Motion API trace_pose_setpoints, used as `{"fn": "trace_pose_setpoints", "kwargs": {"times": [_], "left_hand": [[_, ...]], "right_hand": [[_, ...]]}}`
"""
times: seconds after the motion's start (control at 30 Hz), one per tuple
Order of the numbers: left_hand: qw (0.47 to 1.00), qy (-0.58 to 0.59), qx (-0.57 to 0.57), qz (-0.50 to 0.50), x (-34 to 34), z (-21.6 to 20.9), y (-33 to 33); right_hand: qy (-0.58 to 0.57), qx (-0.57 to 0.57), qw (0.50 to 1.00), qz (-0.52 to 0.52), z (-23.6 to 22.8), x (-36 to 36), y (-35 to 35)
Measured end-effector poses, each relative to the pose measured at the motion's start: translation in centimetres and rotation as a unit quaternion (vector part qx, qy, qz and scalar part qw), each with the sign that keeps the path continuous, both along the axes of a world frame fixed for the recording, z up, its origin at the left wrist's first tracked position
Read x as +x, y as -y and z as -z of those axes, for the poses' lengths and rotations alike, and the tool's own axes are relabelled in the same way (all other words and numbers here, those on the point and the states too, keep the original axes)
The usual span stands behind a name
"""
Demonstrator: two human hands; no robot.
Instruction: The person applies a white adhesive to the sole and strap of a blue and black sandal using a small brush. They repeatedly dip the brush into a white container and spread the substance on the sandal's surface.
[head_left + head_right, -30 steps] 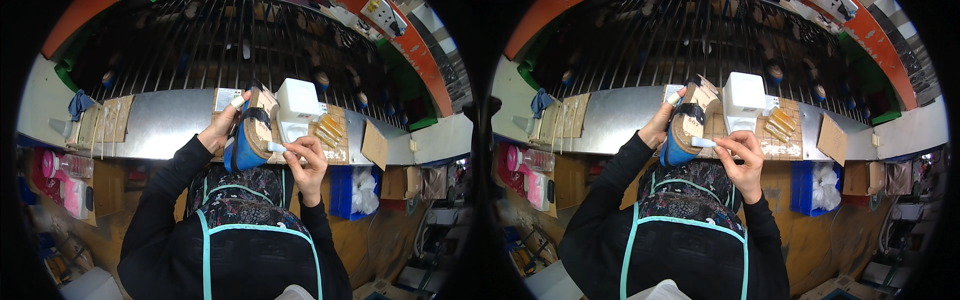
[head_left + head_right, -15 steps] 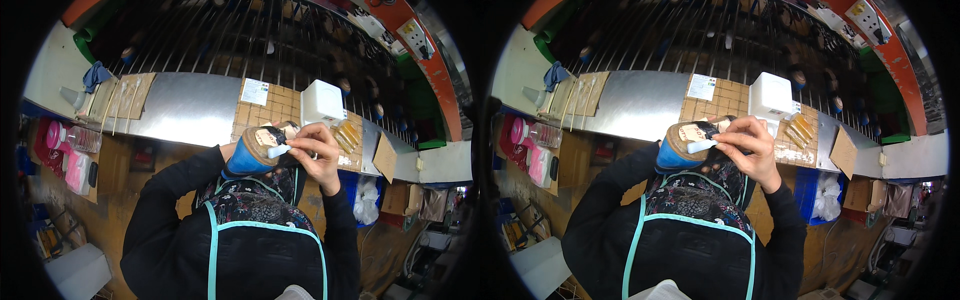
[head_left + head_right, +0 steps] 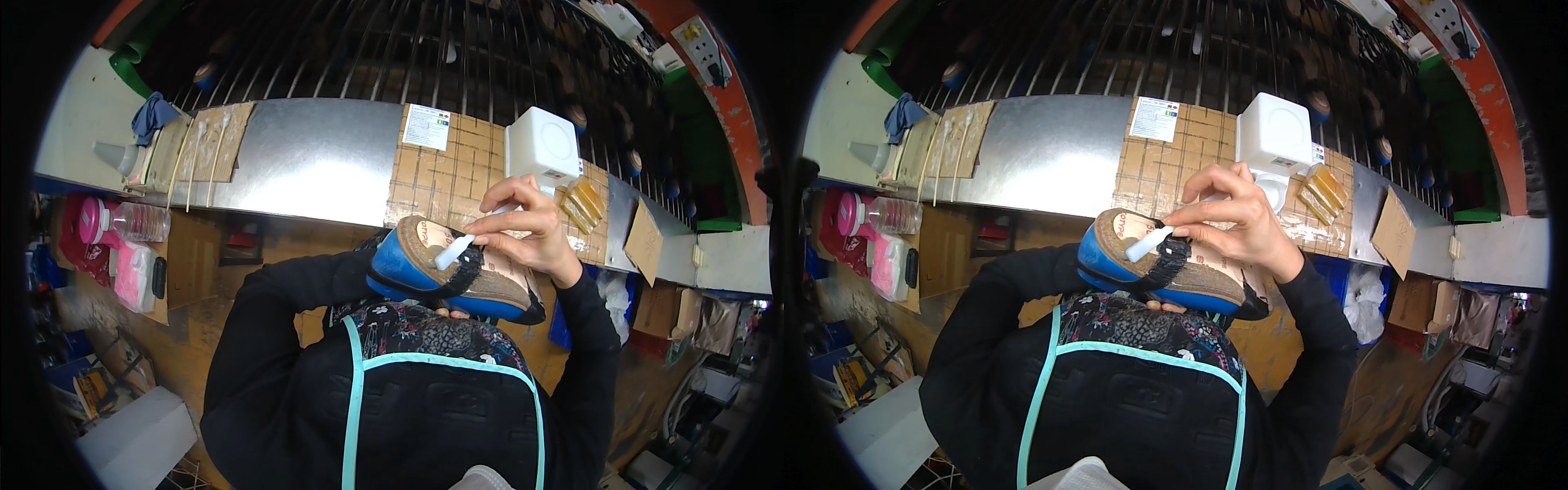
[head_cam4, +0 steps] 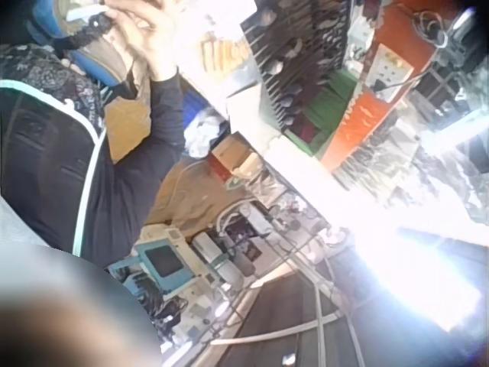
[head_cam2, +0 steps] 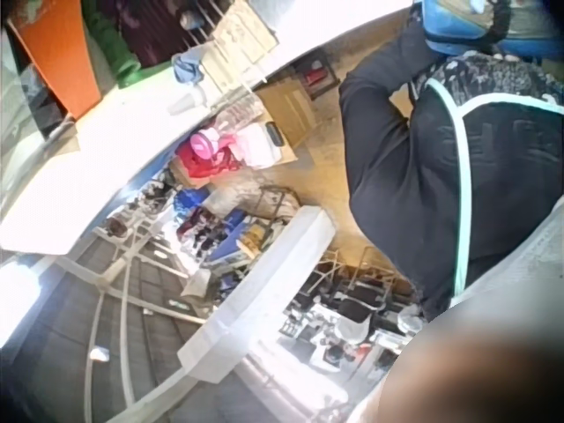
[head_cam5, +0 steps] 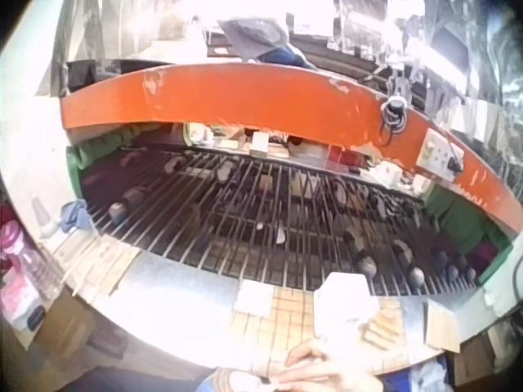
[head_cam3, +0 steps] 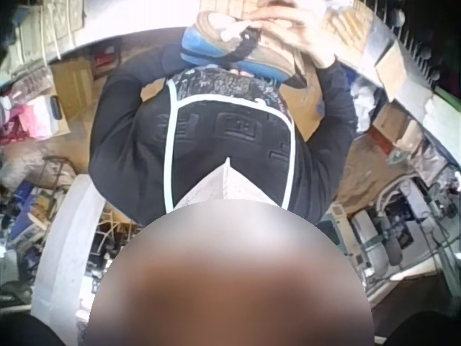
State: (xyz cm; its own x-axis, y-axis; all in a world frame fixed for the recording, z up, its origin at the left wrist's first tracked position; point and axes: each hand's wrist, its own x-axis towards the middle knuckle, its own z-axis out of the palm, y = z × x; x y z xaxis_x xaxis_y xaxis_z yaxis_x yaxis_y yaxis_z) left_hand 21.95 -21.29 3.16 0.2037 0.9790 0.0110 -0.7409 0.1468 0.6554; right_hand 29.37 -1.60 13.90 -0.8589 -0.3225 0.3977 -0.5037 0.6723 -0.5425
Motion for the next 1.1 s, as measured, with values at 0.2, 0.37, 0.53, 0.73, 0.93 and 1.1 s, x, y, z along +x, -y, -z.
{"fn": "trace_pose_setpoints", "kwargs": {"times": [0.2, 0.37, 0.53, 0.73, 0.93, 1.1], "left_hand": [[0.989, -0.126, 0.034, -0.068, 0.2, -0.3, 0.7], [0.887, 0.403, 0.044, 0.219, 0.1, 2.8, -2.4], [0.957, 0.289, -0.011, 0.022, -5.7, 4.7, -1.8], [0.936, 0.216, -0.074, -0.268, -10.6, 5.2, -0.3], [0.971, 0.133, -0.031, -0.194, -11.2, 5.9, -2.5], [0.949, 0.083, -0.071, -0.294, -9.7, 6.5, -2.7]], "right_hand": [[0.005, 0.032, 0.999, 0.008, -1.2, 1.1, -1.6], [0.053, -0.197, 0.955, 0.217, -0.3, 5.0, -5.5], [0.020, -0.194, 0.865, 0.462, 4.3, 10.6, -8.4], [-0.057, 0.109, 0.816, 0.565, 9.3, 10.8, -7.8], [-0.087, 0.209, 0.811, 0.539, 8.9, 9.5, -7.4], [0.023, 0.097, 0.830, 0.549, 9.5, 10.5, -7.3]]}}
